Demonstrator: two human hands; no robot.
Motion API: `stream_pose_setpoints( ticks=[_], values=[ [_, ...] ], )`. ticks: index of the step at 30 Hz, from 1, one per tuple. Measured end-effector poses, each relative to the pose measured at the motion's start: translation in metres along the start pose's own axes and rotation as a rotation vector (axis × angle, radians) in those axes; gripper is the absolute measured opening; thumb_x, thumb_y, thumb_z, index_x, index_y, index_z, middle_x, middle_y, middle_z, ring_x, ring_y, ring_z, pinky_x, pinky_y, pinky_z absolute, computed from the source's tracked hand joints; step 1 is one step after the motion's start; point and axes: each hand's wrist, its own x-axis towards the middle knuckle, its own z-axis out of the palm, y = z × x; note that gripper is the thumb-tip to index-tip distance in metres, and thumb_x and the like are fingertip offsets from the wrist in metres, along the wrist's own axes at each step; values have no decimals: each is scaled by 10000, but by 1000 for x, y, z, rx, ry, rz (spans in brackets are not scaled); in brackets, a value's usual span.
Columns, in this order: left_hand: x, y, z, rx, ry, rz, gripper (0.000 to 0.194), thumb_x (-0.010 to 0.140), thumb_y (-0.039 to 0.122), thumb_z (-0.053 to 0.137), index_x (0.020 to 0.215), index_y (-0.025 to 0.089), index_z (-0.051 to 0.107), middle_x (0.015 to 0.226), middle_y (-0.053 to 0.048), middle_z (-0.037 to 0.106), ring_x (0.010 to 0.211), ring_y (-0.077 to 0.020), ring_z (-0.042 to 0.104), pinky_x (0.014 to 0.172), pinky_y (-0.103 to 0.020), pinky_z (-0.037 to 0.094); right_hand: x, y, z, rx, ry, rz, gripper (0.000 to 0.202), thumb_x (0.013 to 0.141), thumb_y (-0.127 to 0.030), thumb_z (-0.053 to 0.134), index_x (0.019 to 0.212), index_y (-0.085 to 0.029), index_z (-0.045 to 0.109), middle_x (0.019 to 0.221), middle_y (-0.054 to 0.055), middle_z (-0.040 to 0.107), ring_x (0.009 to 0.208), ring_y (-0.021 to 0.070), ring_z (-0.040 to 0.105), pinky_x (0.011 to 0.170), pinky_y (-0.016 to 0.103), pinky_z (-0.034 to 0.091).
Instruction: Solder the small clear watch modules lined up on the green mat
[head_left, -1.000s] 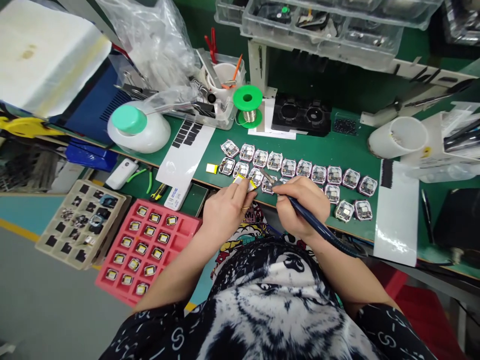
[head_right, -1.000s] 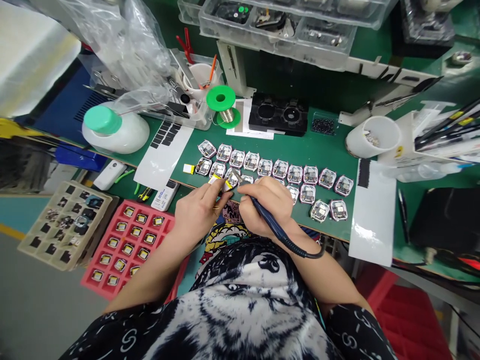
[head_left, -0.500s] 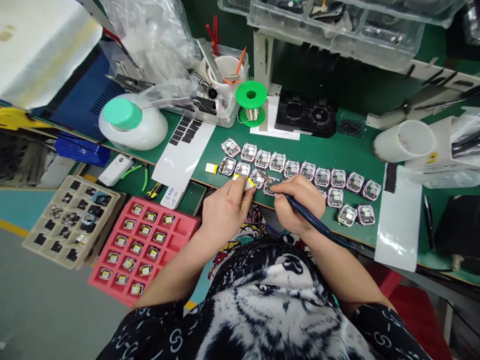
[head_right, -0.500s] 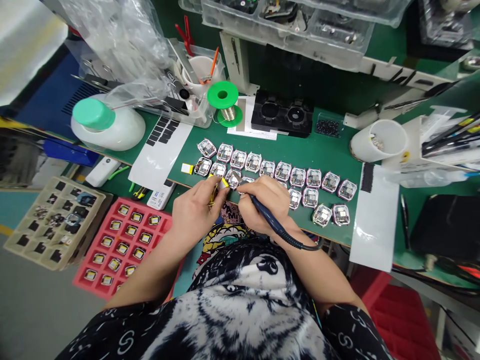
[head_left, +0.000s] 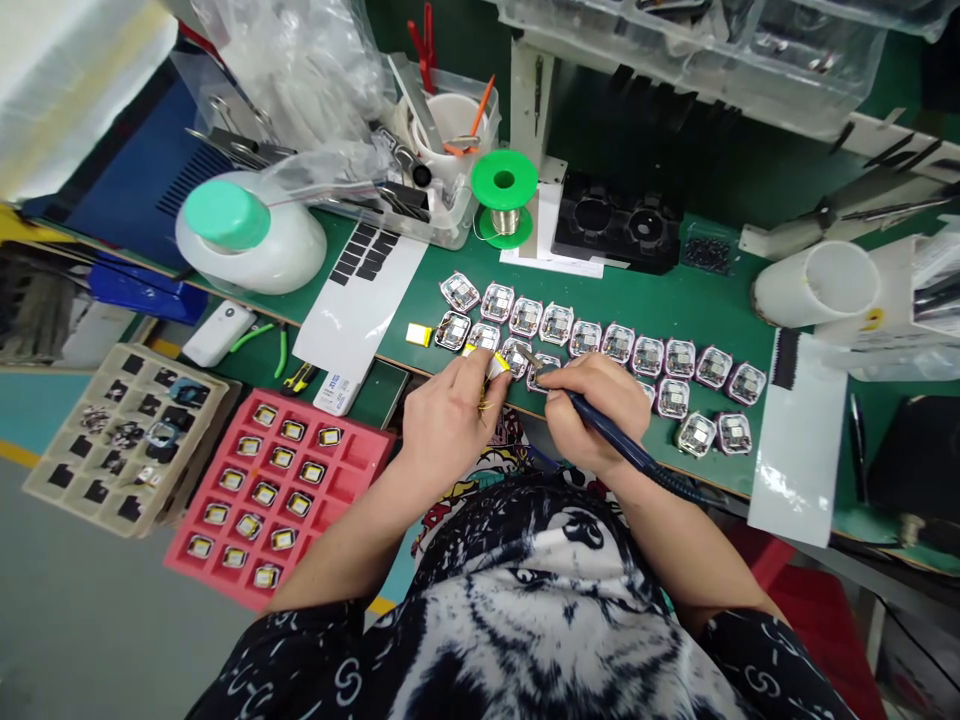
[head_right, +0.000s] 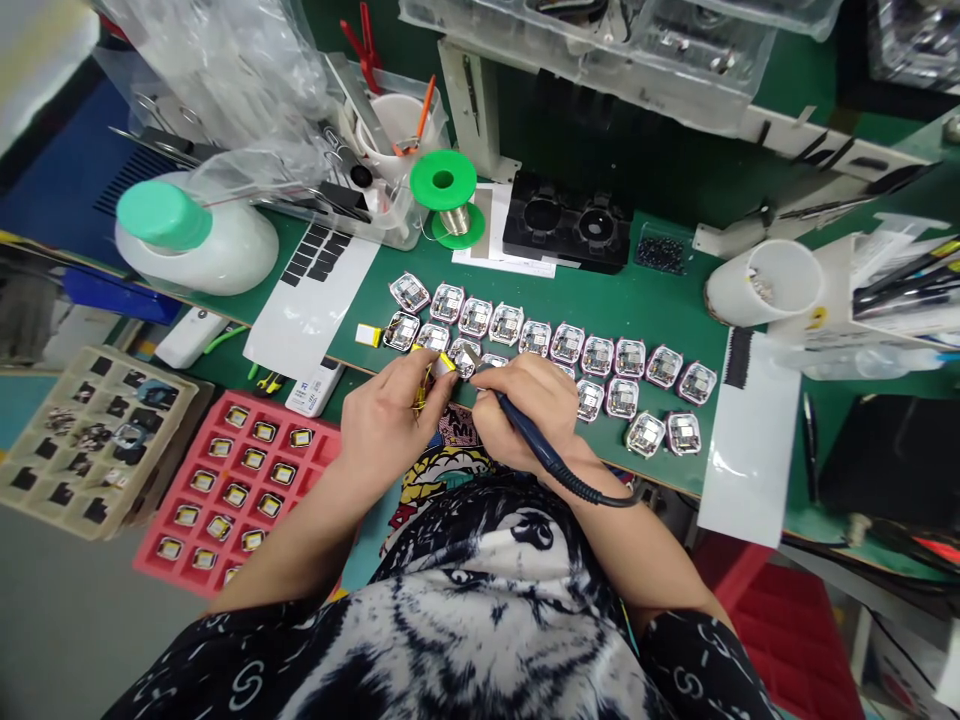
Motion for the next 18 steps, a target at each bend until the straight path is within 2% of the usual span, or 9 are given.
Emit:
stream_pose_setpoints(
  ticks=[18],
  values=[
    [2,1,2,35,17,-31,312,1057,414,555,1230,163,624,977,-58,742,853,-195,710,660,-325,445,-1,0,0,4,4,-18,212,830,-100,598,927,-248,716,759,-18,681,654,134,627,610,310,542]
  ],
)
